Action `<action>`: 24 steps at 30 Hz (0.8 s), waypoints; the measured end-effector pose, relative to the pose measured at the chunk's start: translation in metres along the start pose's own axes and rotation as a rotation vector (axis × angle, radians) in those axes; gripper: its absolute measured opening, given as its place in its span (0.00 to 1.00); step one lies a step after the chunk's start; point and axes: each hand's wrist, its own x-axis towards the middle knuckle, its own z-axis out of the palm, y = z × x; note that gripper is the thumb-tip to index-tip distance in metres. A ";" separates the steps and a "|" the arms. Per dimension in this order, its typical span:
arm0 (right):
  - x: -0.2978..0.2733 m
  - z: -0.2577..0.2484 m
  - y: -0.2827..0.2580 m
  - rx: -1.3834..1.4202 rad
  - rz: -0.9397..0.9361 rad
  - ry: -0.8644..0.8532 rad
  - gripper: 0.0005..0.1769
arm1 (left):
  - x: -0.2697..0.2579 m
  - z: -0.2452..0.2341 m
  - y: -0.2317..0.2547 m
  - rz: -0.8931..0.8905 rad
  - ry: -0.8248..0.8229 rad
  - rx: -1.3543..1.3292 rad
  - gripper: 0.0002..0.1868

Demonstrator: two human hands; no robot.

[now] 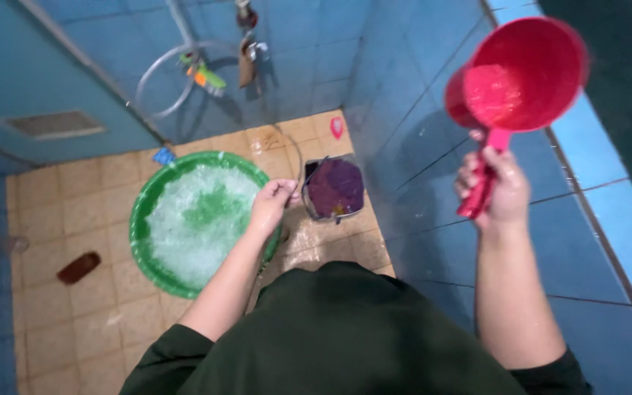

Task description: The person washes clothes by hand in a green basin, using water from a larger tiled tub and a red scoop, then wrings them out and places them into a black bucket.

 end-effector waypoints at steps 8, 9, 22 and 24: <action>0.034 -0.081 -0.093 0.012 -0.075 0.197 0.19 | 0.013 0.069 -0.013 -0.011 -0.212 -0.017 0.12; 0.038 -0.088 -0.098 0.006 -0.078 0.213 0.22 | 0.013 0.072 -0.016 -0.060 -0.184 -0.032 0.12; 0.054 -0.120 -0.016 0.214 0.120 0.326 0.38 | -0.017 0.056 -0.041 -0.216 0.008 -0.105 0.09; 0.043 -0.125 0.027 0.077 0.349 0.185 0.33 | -0.027 0.041 -0.040 -0.268 0.023 -0.234 0.08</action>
